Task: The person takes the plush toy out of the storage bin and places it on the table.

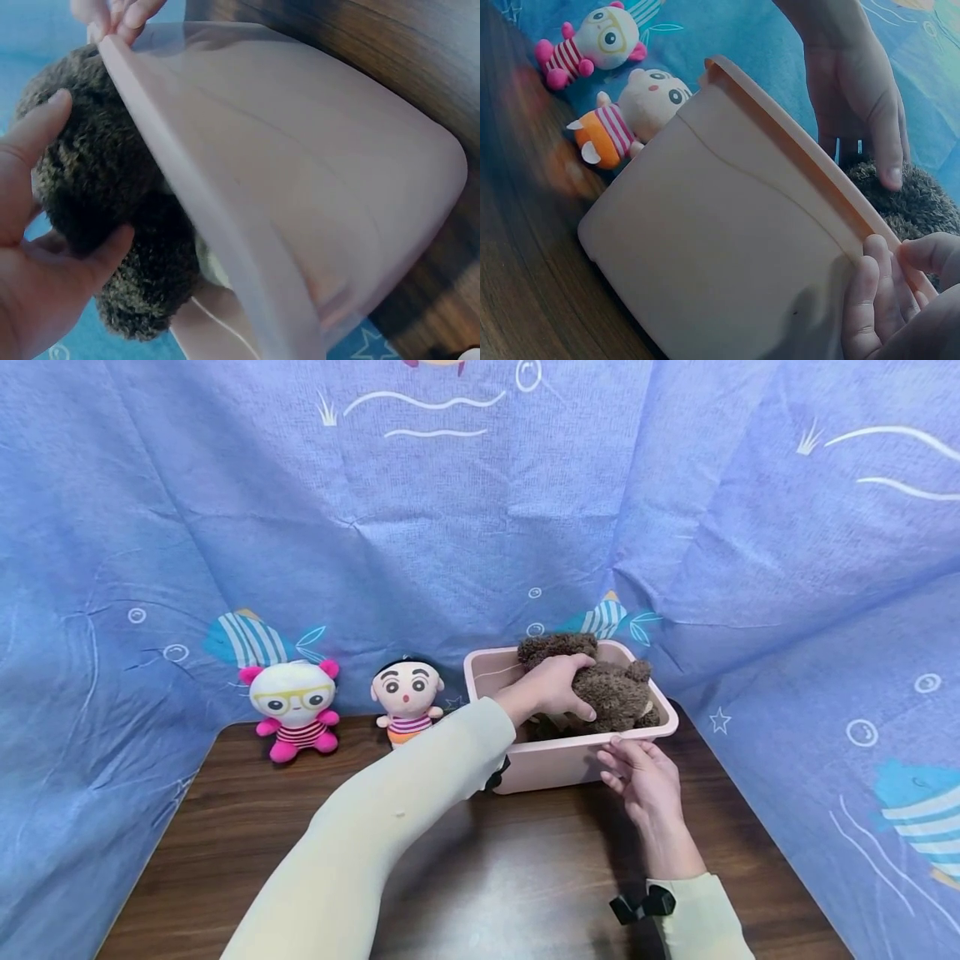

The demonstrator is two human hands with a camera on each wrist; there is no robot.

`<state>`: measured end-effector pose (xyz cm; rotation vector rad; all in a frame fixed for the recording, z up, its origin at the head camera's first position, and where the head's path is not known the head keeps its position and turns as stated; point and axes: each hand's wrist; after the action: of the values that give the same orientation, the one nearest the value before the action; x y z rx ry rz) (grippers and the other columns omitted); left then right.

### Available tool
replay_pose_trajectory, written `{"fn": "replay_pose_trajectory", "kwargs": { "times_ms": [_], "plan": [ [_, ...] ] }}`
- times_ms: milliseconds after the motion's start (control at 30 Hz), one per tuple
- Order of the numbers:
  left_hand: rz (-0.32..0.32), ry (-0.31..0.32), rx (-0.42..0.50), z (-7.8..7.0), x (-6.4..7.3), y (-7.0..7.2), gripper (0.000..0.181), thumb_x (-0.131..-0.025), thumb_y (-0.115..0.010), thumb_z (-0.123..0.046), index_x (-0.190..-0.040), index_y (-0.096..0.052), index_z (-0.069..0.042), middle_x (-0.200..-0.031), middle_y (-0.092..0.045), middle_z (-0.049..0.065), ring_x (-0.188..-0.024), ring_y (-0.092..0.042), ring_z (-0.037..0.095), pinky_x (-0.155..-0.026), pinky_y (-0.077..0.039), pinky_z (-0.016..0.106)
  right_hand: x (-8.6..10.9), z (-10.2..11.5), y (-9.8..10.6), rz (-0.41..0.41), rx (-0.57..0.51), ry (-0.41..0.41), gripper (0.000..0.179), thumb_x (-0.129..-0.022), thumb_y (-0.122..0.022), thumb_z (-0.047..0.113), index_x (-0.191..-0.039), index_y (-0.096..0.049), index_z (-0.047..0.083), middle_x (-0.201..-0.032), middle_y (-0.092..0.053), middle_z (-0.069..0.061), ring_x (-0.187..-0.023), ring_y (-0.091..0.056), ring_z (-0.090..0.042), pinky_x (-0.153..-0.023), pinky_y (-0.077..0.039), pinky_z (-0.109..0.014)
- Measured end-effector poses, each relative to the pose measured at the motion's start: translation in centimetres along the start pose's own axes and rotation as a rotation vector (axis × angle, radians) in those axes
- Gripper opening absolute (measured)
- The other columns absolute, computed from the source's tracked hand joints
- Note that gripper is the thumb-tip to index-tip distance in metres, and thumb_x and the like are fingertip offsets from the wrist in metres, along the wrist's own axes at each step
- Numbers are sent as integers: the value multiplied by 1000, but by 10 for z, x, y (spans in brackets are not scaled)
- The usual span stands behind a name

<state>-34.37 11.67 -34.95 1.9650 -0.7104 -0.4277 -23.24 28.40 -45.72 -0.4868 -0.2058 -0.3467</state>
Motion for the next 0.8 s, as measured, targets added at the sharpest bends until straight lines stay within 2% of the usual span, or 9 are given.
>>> {"fn": "replay_pose_trajectory", "kwargs": {
  "times_ms": [200,400,533,633,800],
  "plan": [
    [-73,-4,-50,-1,-5,-5,78,-83,-85,-35,-150,-49,-19,-145,-58,5,-136,-54,22,-113,-44,34,-1,0,0,0,4,-2,12,-100,-64,7,-91,-59,14,-78,-78,0,-71,-76,-11,-54,-58,-26],
    [-133,-7,-49,0,-3,-9,66,-84,-81,-29,-144,-55,-20,-140,-62,3,-130,-58,22,-109,-48,33,-1,0,0,-2,3,0,12,-99,-65,7,-92,-58,13,-78,-78,0,-71,-76,-11,-54,-58,-26],
    [-178,-27,-30,1,0,-10,60,-83,-80,-25,-140,-59,-21,-135,-67,1,-121,-64,22,-101,-52,33,-1,0,0,-6,-1,5,12,-99,-65,7,-93,-56,13,-78,-78,0,-71,-76,-12,-54,-59,-27],
    [-203,-34,-16,1,2,-9,57,-83,-80,-23,-137,-62,-23,-131,-69,0,-117,-66,20,-97,-53,31,-1,0,0,-9,-3,3,13,-99,-65,7,-92,-57,13,-78,-77,0,-71,-76,-12,-55,-60,-28],
    [-222,-46,12,-3,4,0,55,-83,-81,-22,-135,-65,-24,-129,-70,0,-119,-64,16,-99,-52,29,0,1,0,-9,-5,-3,13,-99,-64,6,-90,-57,13,-78,-77,0,-72,-76,-13,-57,-60,-30]
  ]
}}
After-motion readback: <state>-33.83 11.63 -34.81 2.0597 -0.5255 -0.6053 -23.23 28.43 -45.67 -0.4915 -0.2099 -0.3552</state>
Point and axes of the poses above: each hand's wrist, its own x-axis away from the middle knuckle, its own y-axis out of the back of the hand, z = x × y
